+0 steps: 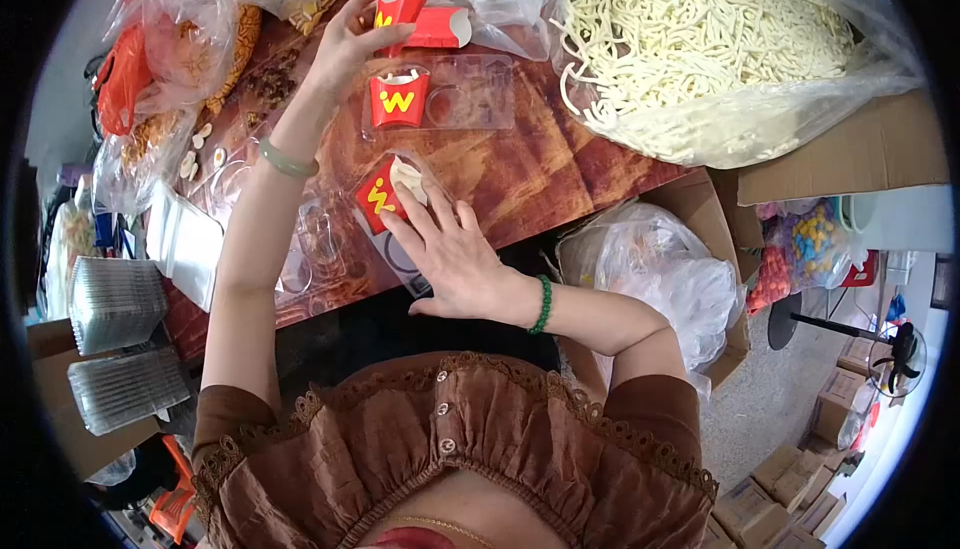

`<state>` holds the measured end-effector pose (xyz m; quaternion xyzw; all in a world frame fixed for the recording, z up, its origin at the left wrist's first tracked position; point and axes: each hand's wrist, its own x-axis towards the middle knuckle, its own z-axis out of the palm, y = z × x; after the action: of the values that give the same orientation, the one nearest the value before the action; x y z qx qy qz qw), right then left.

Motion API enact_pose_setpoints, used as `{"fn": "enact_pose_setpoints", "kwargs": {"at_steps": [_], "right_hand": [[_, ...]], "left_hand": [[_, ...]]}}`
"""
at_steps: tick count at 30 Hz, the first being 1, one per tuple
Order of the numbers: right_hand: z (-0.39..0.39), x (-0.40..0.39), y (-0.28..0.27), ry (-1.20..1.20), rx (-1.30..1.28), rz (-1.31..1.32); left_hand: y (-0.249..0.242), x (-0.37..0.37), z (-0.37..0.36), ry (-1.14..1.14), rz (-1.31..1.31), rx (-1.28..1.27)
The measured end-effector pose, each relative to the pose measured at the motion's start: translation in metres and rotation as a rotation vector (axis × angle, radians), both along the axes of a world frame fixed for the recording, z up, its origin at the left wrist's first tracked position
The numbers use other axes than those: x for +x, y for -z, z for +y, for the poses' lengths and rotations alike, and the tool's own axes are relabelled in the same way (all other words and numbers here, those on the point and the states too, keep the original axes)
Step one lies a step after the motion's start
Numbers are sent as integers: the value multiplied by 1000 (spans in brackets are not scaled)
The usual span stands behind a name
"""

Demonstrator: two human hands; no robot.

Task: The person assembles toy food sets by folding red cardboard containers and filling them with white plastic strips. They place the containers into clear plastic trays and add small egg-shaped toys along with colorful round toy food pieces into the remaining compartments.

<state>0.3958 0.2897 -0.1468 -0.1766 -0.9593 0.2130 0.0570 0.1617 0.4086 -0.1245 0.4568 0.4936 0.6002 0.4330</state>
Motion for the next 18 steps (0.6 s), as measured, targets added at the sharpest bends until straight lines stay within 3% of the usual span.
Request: {"fn": "enact_pose_setpoints", "kwargs": {"at_steps": [3, 6, 9, 14, 18], "right_hand": [[11, 6, 4, -66, 121, -112], [36, 15, 6, -211, 190, -12], [60, 17, 9, -284, 189, 48], [78, 19, 15, -205, 159, 6], [127, 54, -5, 81, -90, 371]], "left_hand": [[5, 5, -13, -81, 50, -115], [4, 23, -31, 12, -214, -139], [22, 30, -28, 38, -302, -159], [24, 53, -29, 96, -461, -206], [32, 55, -24, 169, -586, -225]]}}
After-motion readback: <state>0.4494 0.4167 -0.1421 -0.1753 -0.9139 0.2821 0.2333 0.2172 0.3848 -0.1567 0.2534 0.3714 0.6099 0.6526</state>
